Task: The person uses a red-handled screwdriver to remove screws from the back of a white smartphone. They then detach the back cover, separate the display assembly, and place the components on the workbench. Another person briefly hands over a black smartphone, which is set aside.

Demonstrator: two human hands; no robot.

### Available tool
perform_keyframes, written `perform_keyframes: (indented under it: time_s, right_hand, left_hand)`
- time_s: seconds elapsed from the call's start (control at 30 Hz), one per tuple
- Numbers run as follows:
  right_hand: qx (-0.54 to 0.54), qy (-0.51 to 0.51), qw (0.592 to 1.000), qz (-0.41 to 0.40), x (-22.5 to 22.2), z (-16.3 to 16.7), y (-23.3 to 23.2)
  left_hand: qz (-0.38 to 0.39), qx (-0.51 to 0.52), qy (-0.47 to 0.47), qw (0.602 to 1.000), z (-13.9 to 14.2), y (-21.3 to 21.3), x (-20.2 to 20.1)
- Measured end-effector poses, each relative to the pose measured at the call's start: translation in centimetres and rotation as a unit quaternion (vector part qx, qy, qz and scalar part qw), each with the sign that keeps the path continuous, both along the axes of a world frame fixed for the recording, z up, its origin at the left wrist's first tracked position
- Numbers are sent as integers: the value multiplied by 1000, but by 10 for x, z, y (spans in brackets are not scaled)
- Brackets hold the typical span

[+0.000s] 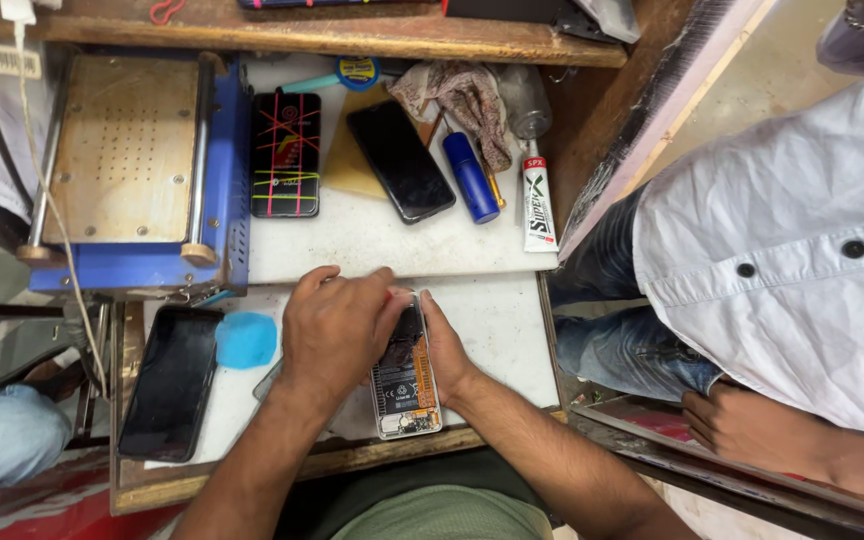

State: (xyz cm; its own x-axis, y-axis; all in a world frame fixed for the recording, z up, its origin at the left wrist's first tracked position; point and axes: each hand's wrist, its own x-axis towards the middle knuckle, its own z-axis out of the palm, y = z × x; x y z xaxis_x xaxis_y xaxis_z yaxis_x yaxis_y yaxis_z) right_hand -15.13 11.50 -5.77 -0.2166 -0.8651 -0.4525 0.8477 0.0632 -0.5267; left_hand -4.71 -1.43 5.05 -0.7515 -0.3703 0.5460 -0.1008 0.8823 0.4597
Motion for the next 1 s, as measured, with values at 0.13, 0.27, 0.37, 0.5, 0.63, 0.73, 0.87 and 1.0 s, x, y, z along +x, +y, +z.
perform_keyframes:
  time_s: [0.13,0.27,0.37,0.5,0.63,0.73,0.87,1.0]
  right_hand:
    - [-40,-39,998,0,0,0,-1]
    - [-65,-50,997,-10,-1,-4,0]
    - [-93,-37,995,8,-2,-5,0]
    - [-111,-16,994,12,-1,-3,-1]
    - [-108,2,994,13,0,-2,-1]
    - [-112,-1,994,12,0,-2,0]
    - [-129,-14,991,14,0,-5,-1]
    - [-121,-24,992,18,-1,-6,-1]
  left_hand:
    - [-30,60,-44,997,-11,-3,1]
    - [-27,209,9,978,-27,2,14]
    - [-6,342,65,938,-35,-6,31]
    - [56,227,75,969,-42,-10,59]
    - [80,337,0,938,-54,-10,76]
    - [74,419,-11,905,-66,-9,76]
    - [65,399,-16,914,-71,-10,73]
    - [43,363,-27,931,-59,-7,65]
